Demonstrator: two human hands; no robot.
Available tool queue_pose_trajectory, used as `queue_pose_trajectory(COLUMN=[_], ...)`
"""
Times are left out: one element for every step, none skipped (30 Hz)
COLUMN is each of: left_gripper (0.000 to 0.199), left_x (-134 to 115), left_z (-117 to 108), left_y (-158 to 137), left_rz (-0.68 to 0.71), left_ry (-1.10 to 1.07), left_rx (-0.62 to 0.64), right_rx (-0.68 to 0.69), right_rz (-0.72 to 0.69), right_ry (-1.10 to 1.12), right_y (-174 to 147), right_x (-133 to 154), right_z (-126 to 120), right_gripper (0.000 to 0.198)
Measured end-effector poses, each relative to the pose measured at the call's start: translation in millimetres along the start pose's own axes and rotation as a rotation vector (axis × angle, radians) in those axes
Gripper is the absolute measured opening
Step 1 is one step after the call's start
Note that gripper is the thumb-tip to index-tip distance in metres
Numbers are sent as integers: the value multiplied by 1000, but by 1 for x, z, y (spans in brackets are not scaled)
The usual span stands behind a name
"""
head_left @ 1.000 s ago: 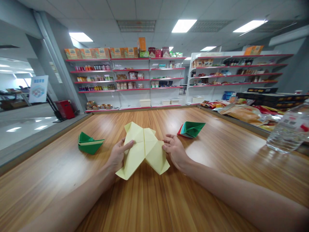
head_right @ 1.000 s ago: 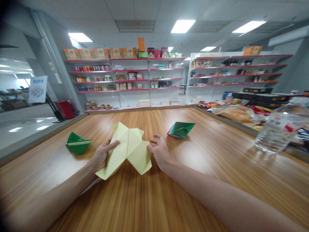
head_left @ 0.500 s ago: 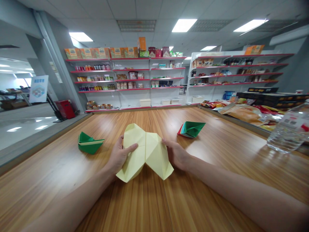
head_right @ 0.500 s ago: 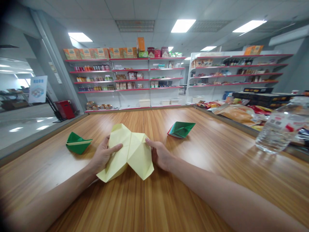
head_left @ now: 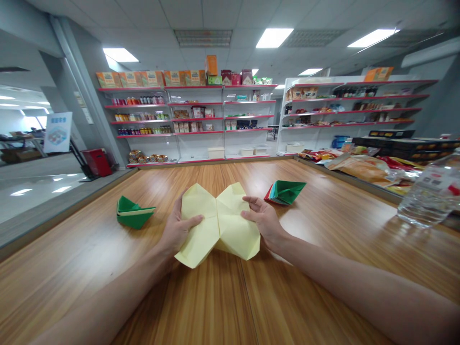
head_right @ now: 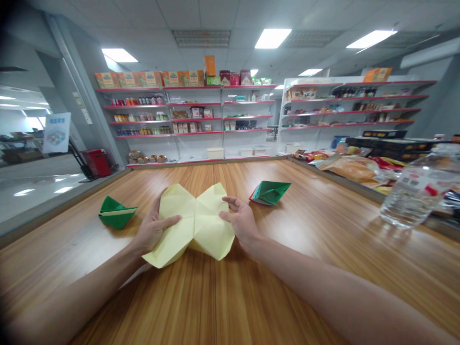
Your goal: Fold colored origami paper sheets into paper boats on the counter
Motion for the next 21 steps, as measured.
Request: queue_pose_trajectory(left_gripper=[74,74,72,70,67,64,61,60,58,56,54,51,47,45,43,44,47,49,51,53,53], left_x=[-1,-2,-2,-2,-1,1,3,5,7,9,11,12,14,15,16,16,16,17,18,20,22], left_z=[0,1,1,1,0,-2,-4,-7,-10,-12,-14,-13,-11,-7,-3,2,6,9,12,14,15], left_y=[-1,-1,-2,-2,-2,-2,-1,-1,0,0,-1,-2,-5,-8,-11,-14,-18,-20,-23,-24,-25], left_rz=[7,16,27,32,30,19,3,-18,-42,-70,-103,-141,-179,-211,-230,-235,-232,-231,-238,-256,-285], left_ry=[12,32,54,76,96,114,129,143,153,159,155,140,118,94,71,55,37,16,-11,-40,-65], left_rx=[-9,-16,-21,-22,-25,-36,-59,-92,-134,-177,-213,-233,-238,-234,-221,-206,-192,-175,-156,-133,-105], right_rx=[-6,-6,-1,13,36,71,115,167,226,288,349,406,453,479,476,447,412,383,368,379,415], right_rz=[-21,-43,-63,-76,-77,-68,-46,-18,6,16,9,-11,-43,-87,-149,-236,-343,-460,-570,-654,-705], right_ry=[-14,-19,-14,3,32,67,98,116,119,106,74,21,-52,-149,-271,-410,-559,-708,-848,-971,-1075], right_y=[-1,-3,-5,-7,-10,-13,-16,-20,-24,-28,-32,-37,-41,-45,-48,-51,-53,-54,-55,-55,-55], right_x=[3,7,11,16,20,23,24,24,23,20,17,14,10,7,4,4,4,5,5,4,2], right_z=[1,2,3,6,8,11,15,19,24,28,33,36,40,42,44,44,44,45,45,46,47], right_gripper=[54,57,61,66,68,67,62,57,54,53,53,53,52,49,46,41,37,38,43,53,62])
Point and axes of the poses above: each hand's wrist, its own y-axis towards the middle knuckle, its own z-axis out of the palm, x = y × z, the point moved 4 cm from there along y, towards the middle knuckle, and after that the axes turned 9 degrees about z, right-handed, at the moved point
